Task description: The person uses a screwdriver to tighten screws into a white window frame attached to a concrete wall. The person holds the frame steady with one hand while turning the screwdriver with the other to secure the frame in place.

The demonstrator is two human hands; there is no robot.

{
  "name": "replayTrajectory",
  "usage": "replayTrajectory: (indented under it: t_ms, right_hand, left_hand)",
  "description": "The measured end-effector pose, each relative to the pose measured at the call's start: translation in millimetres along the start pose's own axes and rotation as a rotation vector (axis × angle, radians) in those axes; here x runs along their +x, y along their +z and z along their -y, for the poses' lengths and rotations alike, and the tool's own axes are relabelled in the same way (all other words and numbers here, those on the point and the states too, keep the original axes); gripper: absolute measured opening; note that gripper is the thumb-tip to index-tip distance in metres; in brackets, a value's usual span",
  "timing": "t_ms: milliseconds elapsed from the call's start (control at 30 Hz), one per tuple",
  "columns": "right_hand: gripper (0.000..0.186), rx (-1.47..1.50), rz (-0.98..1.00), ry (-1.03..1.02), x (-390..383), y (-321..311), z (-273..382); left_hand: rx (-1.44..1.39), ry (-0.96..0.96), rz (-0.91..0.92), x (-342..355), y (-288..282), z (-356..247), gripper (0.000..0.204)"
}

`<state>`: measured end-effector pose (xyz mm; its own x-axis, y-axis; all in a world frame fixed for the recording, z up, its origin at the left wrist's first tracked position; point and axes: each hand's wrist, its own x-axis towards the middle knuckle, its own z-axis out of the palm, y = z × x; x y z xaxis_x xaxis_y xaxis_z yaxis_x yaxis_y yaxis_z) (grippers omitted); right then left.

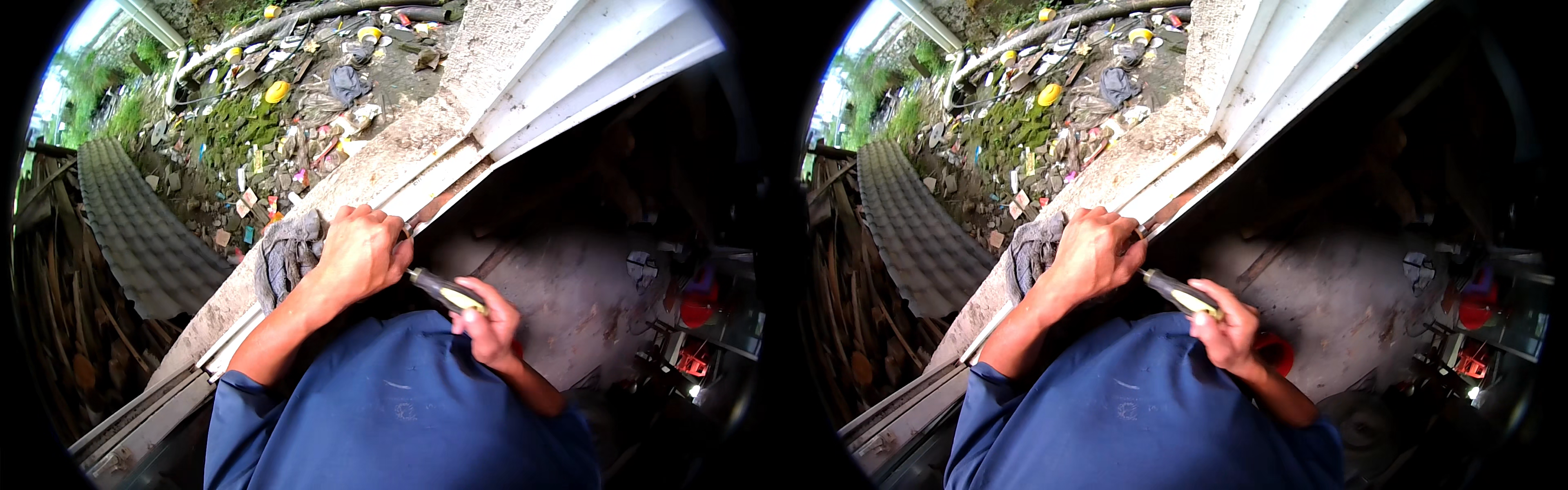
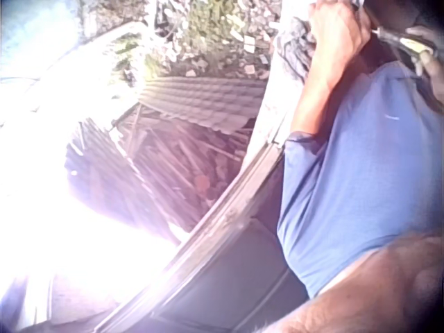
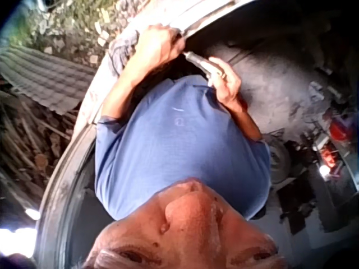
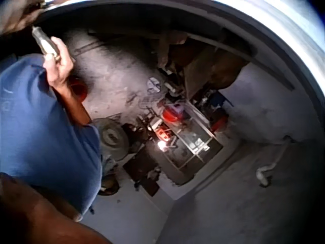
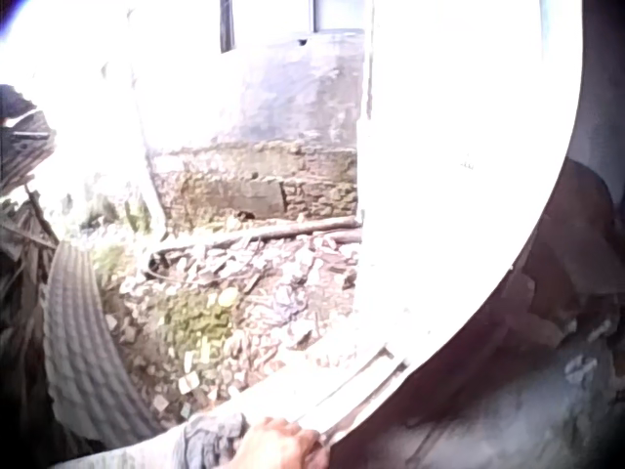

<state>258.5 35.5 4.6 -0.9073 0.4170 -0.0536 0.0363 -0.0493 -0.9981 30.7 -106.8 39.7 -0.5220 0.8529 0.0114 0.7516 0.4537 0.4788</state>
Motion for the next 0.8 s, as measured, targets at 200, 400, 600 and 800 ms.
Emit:
replayTrajectory:
  t_ms: [200, 400, 600, 800]
  right_hand:
    - [0.045, -0.028, -0.432, -0.222, 1.9, -55.1, 39.4]
    - [0.04, -0.507, -0.575, -0.424, 53.0, -62.4, 66.6]
    - [0.037, -0.862, -0.46, -0.595, 111.4, -33.8, 77.1]
    - [0.036, -0.902, -0.426, -0.602, 134.3, -16.7, 70.9]
  left_hand:
    - [0.026, -0.008, -0.024, 3.2, 5.6, -2.7, 0.022]
    - [0.026, -0.011, -0.087, 3.5, 12.9, -4.4, 0.022]
    - [-0.029, -0.023, -0.15, 2.5, 20.6, -3.7, 0.019]
    - [-0.052, -0.002, -0.191, 6.1, 27.1, -2.5, 0.019]
